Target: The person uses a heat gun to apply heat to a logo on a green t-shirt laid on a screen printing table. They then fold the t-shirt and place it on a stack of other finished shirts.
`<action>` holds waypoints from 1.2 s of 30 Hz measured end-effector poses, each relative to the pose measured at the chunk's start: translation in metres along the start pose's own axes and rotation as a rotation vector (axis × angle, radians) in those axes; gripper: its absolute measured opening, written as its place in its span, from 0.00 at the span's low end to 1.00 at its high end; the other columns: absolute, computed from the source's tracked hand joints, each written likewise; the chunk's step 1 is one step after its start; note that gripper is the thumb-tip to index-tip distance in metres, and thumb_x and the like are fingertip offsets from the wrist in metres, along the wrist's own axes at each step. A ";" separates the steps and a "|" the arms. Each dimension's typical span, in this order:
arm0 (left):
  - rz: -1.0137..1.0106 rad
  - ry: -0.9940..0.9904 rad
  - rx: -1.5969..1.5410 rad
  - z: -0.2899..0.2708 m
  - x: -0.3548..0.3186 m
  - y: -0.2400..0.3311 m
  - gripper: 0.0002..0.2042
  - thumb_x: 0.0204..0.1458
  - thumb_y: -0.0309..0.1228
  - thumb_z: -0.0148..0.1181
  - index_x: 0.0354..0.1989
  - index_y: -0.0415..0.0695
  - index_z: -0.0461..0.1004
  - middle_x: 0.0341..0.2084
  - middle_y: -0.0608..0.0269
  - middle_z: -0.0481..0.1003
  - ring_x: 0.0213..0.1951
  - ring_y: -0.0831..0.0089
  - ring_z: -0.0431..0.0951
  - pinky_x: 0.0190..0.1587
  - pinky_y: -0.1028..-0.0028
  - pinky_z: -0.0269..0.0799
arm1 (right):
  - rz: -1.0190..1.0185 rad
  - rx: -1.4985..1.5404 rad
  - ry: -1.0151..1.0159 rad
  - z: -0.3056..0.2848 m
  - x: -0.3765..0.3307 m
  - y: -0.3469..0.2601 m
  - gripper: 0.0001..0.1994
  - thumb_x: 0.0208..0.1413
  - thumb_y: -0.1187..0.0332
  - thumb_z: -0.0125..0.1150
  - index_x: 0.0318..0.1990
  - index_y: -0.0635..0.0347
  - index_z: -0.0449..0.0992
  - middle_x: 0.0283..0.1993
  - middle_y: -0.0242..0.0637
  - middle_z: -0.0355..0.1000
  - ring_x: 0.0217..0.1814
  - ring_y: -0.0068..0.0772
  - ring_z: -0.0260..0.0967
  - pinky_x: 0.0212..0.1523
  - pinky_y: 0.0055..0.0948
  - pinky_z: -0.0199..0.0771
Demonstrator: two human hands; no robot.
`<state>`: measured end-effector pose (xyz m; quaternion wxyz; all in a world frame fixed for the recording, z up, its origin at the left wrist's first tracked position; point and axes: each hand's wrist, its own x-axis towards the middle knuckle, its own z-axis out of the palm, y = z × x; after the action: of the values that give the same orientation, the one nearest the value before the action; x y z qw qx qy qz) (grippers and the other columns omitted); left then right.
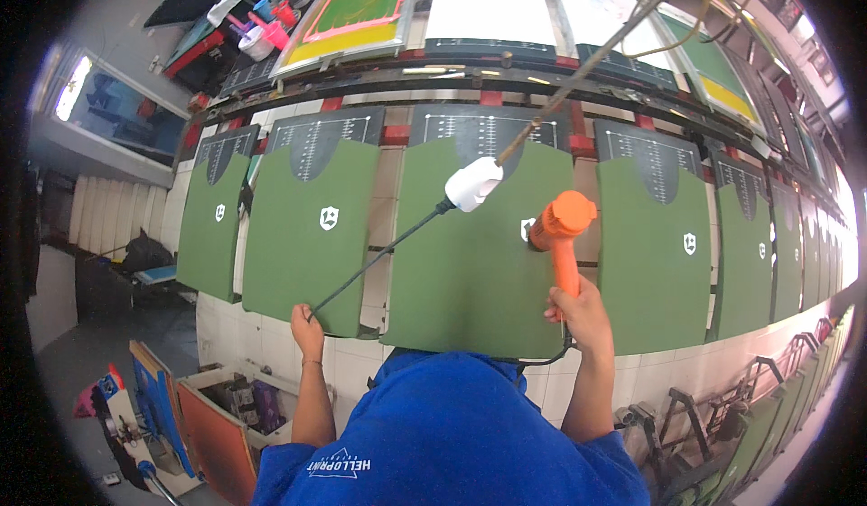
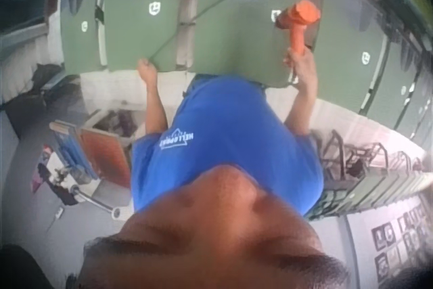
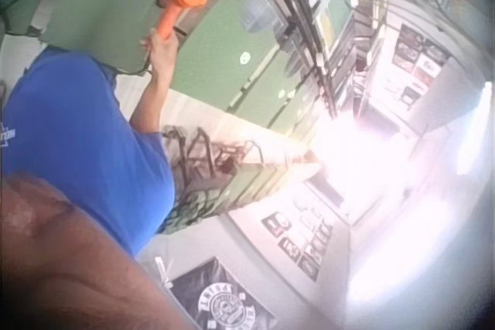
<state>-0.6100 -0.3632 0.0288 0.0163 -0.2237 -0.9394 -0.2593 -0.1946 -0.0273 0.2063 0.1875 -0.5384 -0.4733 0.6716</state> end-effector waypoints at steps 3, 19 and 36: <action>0.000 -0.013 0.041 -0.028 0.005 -0.006 0.09 0.60 0.30 0.47 0.39 0.38 0.71 0.34 0.46 0.74 0.39 0.47 0.74 0.41 0.57 0.68 | -0.065 0.020 0.051 0.008 0.004 0.003 0.12 0.56 0.69 0.57 0.45 0.66 0.67 0.29 0.33 0.69 0.23 0.22 0.70 0.26 0.22 0.74; -0.012 0.426 -0.021 -0.163 0.255 -0.227 0.13 0.63 0.32 0.40 0.39 0.35 0.70 0.34 0.44 0.74 0.38 0.45 0.72 0.42 0.57 0.67 | -0.029 0.209 -0.208 0.277 -0.018 0.003 0.18 0.53 0.70 0.62 0.49 0.68 0.67 0.30 0.31 0.68 0.24 0.22 0.70 0.27 0.24 0.74; -0.060 0.050 -0.014 -0.104 0.298 -0.296 0.11 0.55 0.33 0.55 0.35 0.36 0.71 0.31 0.50 0.72 0.37 0.52 0.71 0.41 0.57 0.66 | -0.091 0.005 -0.124 0.474 0.025 -0.029 0.11 0.56 0.70 0.58 0.42 0.65 0.67 0.25 0.29 0.66 0.22 0.21 0.68 0.25 0.22 0.70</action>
<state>-1.0141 -0.5188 0.0203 0.0306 -0.1891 -0.9431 -0.2719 -0.6378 -0.1994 0.2038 0.1896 -0.4734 -0.5062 0.6955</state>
